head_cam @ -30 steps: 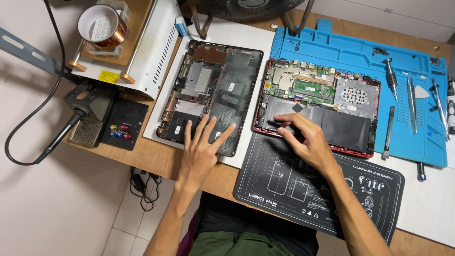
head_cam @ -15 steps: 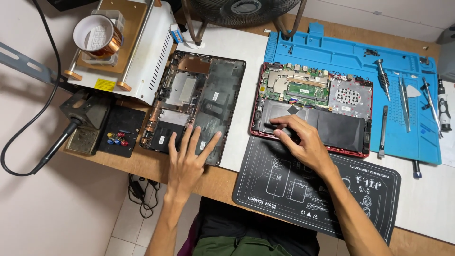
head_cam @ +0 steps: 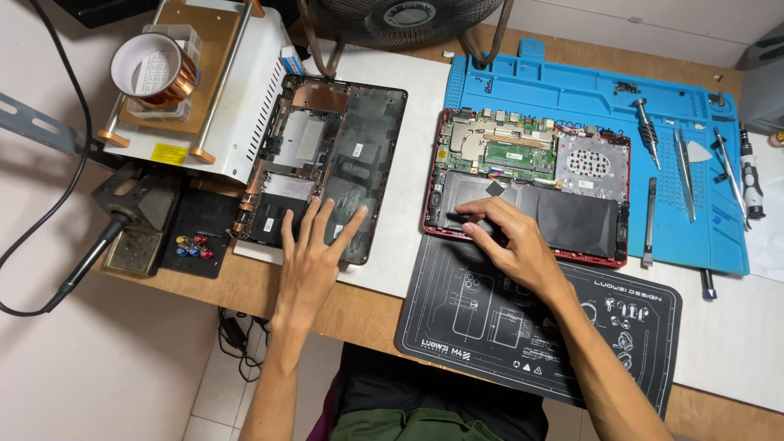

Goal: The person is opening the bottom chassis of a laptop by prying it open and removing internal components.

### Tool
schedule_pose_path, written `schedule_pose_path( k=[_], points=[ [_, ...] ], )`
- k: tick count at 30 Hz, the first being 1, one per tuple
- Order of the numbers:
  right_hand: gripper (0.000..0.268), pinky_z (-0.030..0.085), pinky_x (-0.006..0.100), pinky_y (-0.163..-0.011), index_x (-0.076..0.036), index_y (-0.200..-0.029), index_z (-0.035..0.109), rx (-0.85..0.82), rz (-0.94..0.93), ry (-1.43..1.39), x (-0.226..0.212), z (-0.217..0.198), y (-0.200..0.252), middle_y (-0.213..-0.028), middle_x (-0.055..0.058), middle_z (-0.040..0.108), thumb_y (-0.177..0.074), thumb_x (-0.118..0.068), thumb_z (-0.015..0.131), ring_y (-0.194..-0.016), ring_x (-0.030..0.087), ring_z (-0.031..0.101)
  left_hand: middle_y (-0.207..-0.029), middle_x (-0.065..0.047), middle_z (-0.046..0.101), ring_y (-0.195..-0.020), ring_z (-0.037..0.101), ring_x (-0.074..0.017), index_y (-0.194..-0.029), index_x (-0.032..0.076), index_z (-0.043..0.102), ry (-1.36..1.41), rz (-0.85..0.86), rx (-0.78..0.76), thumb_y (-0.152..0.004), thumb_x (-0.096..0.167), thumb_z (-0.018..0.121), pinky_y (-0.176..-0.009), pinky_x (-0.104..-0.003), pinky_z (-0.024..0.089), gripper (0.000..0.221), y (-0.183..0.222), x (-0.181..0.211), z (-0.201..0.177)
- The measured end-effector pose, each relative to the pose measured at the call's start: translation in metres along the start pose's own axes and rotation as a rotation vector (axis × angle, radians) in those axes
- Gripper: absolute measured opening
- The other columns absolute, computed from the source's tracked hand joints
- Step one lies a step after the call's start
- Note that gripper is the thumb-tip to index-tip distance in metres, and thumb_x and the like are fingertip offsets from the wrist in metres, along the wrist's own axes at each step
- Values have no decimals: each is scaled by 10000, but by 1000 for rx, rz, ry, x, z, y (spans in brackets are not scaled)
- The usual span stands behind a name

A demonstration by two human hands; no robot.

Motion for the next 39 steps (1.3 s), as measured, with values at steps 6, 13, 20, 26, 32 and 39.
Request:
schedule_pose_path(
  k=[6, 13, 20, 26, 32, 39],
  points=[
    [227, 518, 457, -897, -114, -1196, 719, -6, -3, 14, 3, 1, 1, -1083, 109, 740, -991, -187, 659, -937, 321, 714, -1551, -181, 428, -1482, 358, -337, -1531, 288, 469, 182, -54, -242, -701, -75, 725, -1173, -598, 260, 942, -9, -4, -26],
    [230, 510, 449, -907, -122, -1202, 706, -23, 14, 24, 1, 1, 1, -1107, 100, 731, -995, -208, 654, -960, 320, 712, -1594, -172, 401, -1500, 333, -318, -1502, 273, 519, 339, -104, -448, -810, -21, 691, -1186, -566, 229, 771, -15, -10, -47],
    [224, 507, 430, -902, -131, -1198, 706, -35, 36, 20, 6, 3, 2, -1137, 83, 728, -1001, -219, 647, -979, 294, 713, -1598, -162, 396, -1497, 326, -312, -1495, 241, 522, 378, -135, -441, -844, 107, 711, -1196, -547, 213, 691, -14, -10, -48],
    [201, 512, 405, -885, -134, -1177, 712, -19, 22, 27, 8, 2, 3, -1102, 82, 732, -1008, -216, 640, -970, 295, 712, -1603, -163, 387, -1499, 317, -322, -1518, 212, 490, 406, -163, -480, -841, 140, 727, -1197, -557, 208, 721, -16, -12, -41],
    [183, 526, 399, -878, -130, -1151, 726, 11, 0, 5, 4, -2, 3, -1056, 90, 741, -1014, -204, 631, -954, 295, 717, -1580, -196, 405, -1496, 316, -354, -1529, 200, 477, 435, -184, -519, -829, 223, 750, -1197, -569, 197, 752, -21, -8, -46],
    [119, 563, 372, -889, -139, -1084, 752, 250, -67, 235, 55, -9, 13, -1012, 63, 740, -1003, -156, 666, -942, 266, 722, -1346, -277, 578, -1289, 539, -470, -1393, 72, 616, 701, -239, -43, -933, 228, 712, -1075, -571, 405, 496, -47, 30, -59]
  ],
)
Point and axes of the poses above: each hand's wrist, its own y-axis away from the middle knuckle, its own z-axis out of the palm, x = y × z, the point moved 6 cm from there along -y, towards the middle knuckle
